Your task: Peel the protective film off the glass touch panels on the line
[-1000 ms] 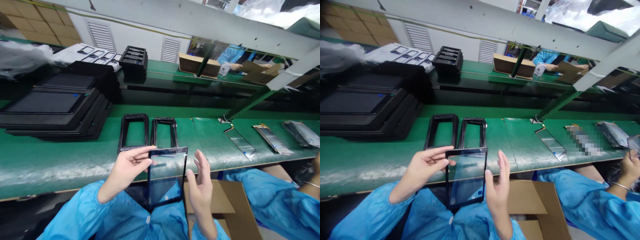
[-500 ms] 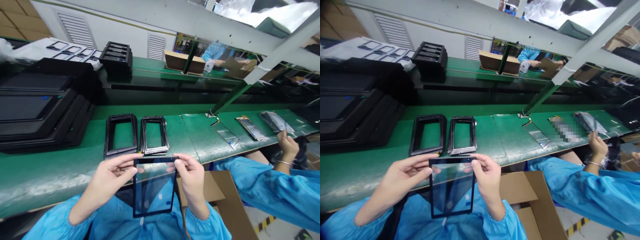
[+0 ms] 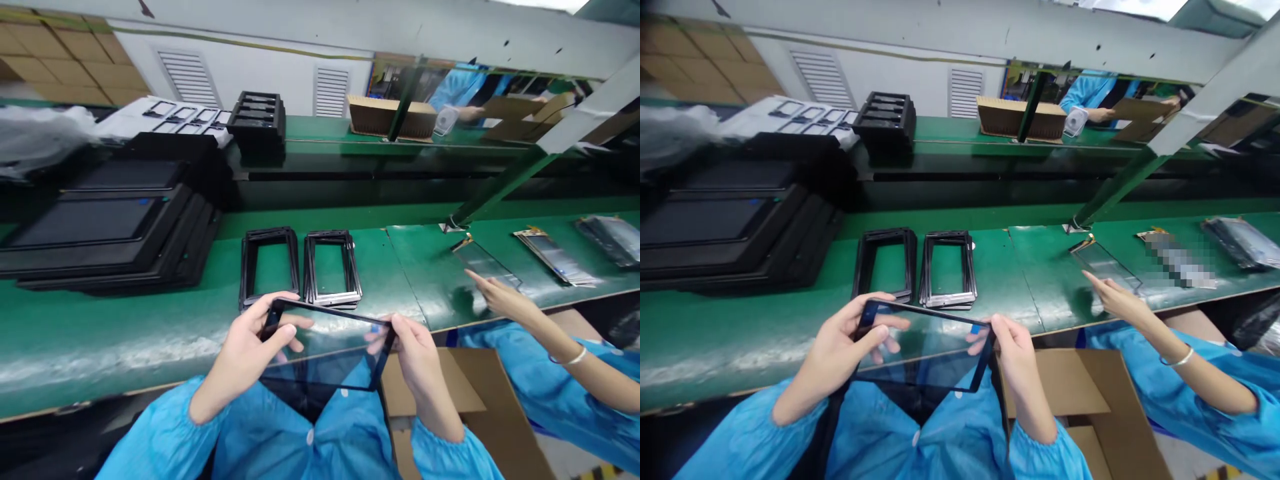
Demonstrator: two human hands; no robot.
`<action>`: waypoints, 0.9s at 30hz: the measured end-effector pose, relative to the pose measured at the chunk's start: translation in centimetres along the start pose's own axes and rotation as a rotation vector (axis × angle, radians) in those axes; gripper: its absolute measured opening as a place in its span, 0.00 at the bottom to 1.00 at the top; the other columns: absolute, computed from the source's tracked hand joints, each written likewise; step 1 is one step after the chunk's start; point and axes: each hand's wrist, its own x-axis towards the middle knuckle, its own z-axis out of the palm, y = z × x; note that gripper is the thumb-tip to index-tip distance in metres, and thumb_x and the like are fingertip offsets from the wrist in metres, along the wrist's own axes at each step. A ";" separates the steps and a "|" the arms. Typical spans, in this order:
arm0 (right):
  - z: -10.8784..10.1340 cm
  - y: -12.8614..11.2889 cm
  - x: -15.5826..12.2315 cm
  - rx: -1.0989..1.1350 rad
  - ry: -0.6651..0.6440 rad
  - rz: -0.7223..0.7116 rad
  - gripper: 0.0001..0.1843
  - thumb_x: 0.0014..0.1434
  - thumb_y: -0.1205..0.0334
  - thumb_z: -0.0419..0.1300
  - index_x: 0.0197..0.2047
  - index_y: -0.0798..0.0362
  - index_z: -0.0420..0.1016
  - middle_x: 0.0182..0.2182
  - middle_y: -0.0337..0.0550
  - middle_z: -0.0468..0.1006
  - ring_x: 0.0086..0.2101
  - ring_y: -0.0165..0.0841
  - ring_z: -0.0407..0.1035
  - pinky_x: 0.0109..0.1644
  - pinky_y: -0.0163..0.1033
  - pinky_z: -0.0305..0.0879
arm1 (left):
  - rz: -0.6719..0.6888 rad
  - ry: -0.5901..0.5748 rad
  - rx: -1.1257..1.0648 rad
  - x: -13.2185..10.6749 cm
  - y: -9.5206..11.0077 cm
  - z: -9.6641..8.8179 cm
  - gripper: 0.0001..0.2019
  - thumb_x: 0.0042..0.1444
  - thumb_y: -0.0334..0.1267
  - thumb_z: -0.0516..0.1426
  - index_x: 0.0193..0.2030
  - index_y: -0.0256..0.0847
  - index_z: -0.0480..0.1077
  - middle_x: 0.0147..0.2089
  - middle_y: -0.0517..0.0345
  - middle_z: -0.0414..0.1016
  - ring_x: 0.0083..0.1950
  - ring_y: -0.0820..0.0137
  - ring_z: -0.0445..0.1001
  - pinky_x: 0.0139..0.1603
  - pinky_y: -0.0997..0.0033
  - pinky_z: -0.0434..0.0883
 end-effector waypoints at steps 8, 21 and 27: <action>1.3 -0.1 -0.9 0.051 0.136 -0.084 0.27 0.63 0.36 0.68 0.29 0.53 0.80 0.20 0.46 0.84 0.21 0.39 0.80 0.30 0.38 0.77 | 0.003 0.004 -0.017 0.0 -1.6 -0.4 0.30 0.60 0.53 0.69 0.61 0.42 0.65 0.45 0.43 0.88 0.31 0.60 0.86 0.24 0.69 0.79; 2.0 -0.7 -2.5 -0.006 0.095 -0.199 0.22 0.63 0.46 0.71 0.52 0.52 0.82 0.26 0.44 0.88 0.28 0.44 0.86 0.32 0.40 0.82 | 0.265 0.064 0.233 0.6 -2.1 -1.2 0.30 0.67 0.46 0.63 0.72 0.45 0.60 0.66 0.39 0.78 0.54 0.53 0.85 0.50 0.55 0.84; 3.2 -0.7 -3.9 -0.111 0.086 -0.232 0.19 0.66 0.46 0.68 0.49 0.52 0.83 0.26 0.45 0.88 0.29 0.45 0.86 0.34 0.41 0.84 | 0.890 -0.173 0.901 2.5 0.3 -0.6 0.12 0.71 0.37 0.60 0.58 0.48 0.79 0.58 0.57 0.85 0.62 0.58 0.81 0.79 0.44 0.56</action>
